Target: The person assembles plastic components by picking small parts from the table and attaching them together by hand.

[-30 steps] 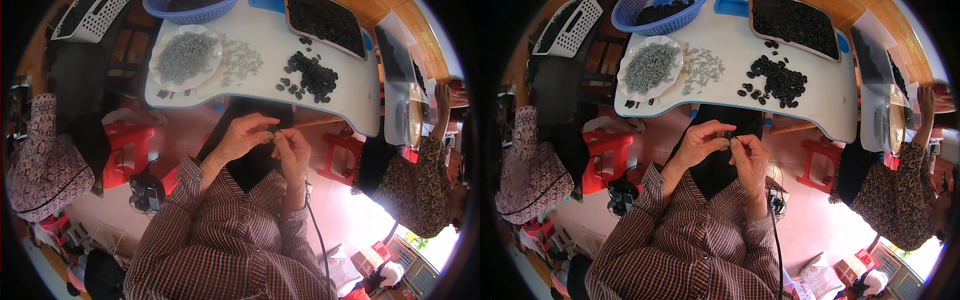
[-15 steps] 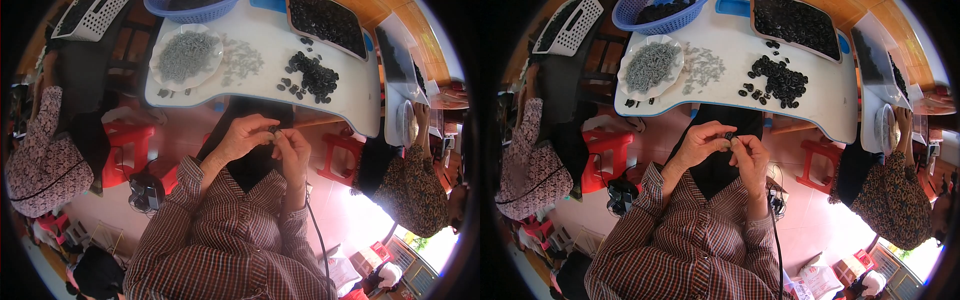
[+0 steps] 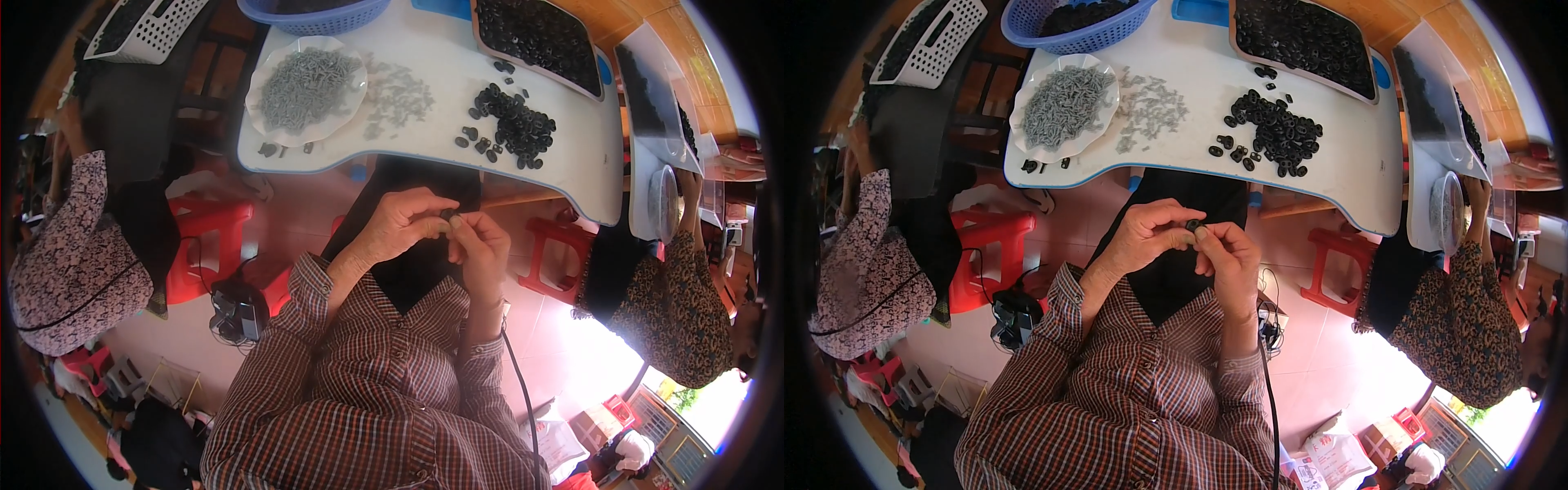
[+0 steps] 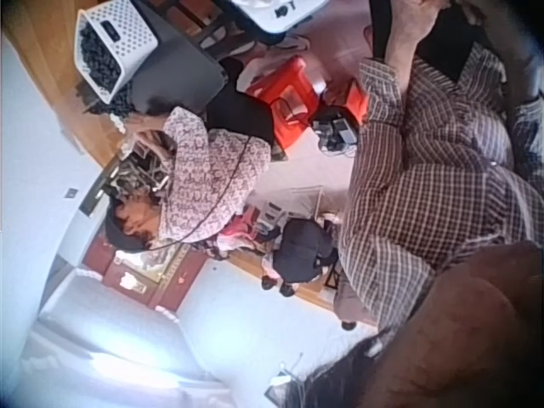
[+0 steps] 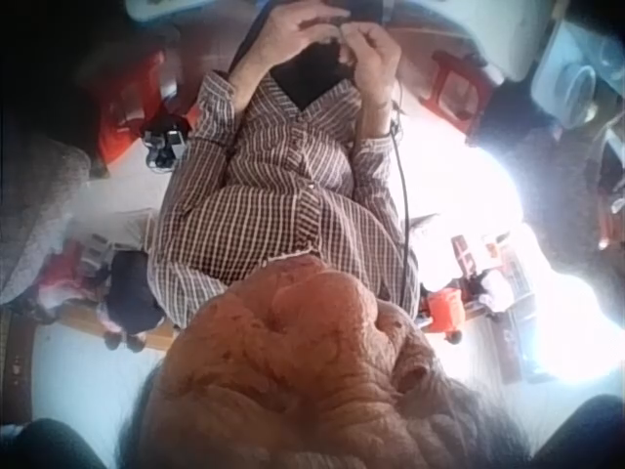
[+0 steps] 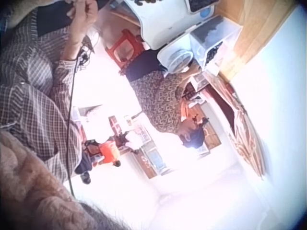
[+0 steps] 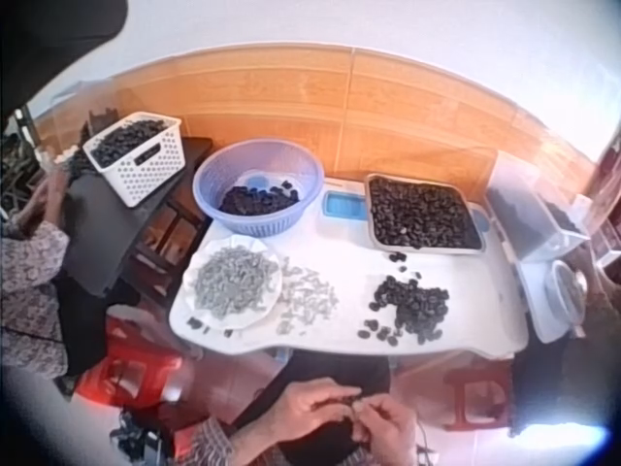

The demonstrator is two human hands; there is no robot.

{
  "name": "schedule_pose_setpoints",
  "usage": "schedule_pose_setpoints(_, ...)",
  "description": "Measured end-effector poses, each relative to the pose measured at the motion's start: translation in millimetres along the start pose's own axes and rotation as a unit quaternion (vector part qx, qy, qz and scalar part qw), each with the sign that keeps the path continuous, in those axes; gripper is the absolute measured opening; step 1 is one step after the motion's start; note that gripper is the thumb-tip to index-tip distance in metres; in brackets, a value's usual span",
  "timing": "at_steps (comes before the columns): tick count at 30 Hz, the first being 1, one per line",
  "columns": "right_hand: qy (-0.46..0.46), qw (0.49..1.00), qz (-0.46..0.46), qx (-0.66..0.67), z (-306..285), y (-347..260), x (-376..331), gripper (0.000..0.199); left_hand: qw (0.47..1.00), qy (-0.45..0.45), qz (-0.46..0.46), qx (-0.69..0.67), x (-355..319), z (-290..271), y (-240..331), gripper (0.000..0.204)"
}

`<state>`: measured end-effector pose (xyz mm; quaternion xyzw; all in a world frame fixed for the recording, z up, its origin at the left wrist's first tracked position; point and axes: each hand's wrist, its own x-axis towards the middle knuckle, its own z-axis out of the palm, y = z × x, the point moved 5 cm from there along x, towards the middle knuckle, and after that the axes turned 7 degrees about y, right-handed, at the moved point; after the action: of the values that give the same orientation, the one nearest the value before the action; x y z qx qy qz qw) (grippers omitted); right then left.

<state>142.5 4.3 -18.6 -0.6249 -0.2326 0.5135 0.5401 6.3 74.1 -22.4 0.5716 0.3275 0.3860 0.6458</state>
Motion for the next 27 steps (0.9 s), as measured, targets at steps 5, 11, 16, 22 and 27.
schedule_pose_setpoints(5, -0.027, 0.999, 0.021, 0.009, -2, 0, 1, 0.012, 1.000, -0.010, -0.013, -0.015, -2, 0, -3, 0.028)
schedule_pose_setpoints(11, -0.054, 0.997, 0.043, 0.046, -6, 4, 4, 0.009, 0.999, -0.036, -0.017, -0.010, -2, 1, -2, 0.026)
schedule_pose_setpoints(16, -0.089, 0.991, 0.051, 0.082, -10, 13, 8, 0.009, 0.997, -0.048, -0.050, -0.039, -3, 3, -1, 0.025)
schedule_pose_setpoints(22, -0.106, 0.982, 0.069, 0.137, -12, 19, 11, 0.007, 0.993, -0.062, -0.078, -0.066, -4, 4, -4, 0.024)
schedule_pose_setpoints(27, -0.115, 0.981, 0.083, 0.135, -11, 20, 12, 0.008, 0.990, -0.068, -0.097, -0.073, -5, 3, -6, 0.024)
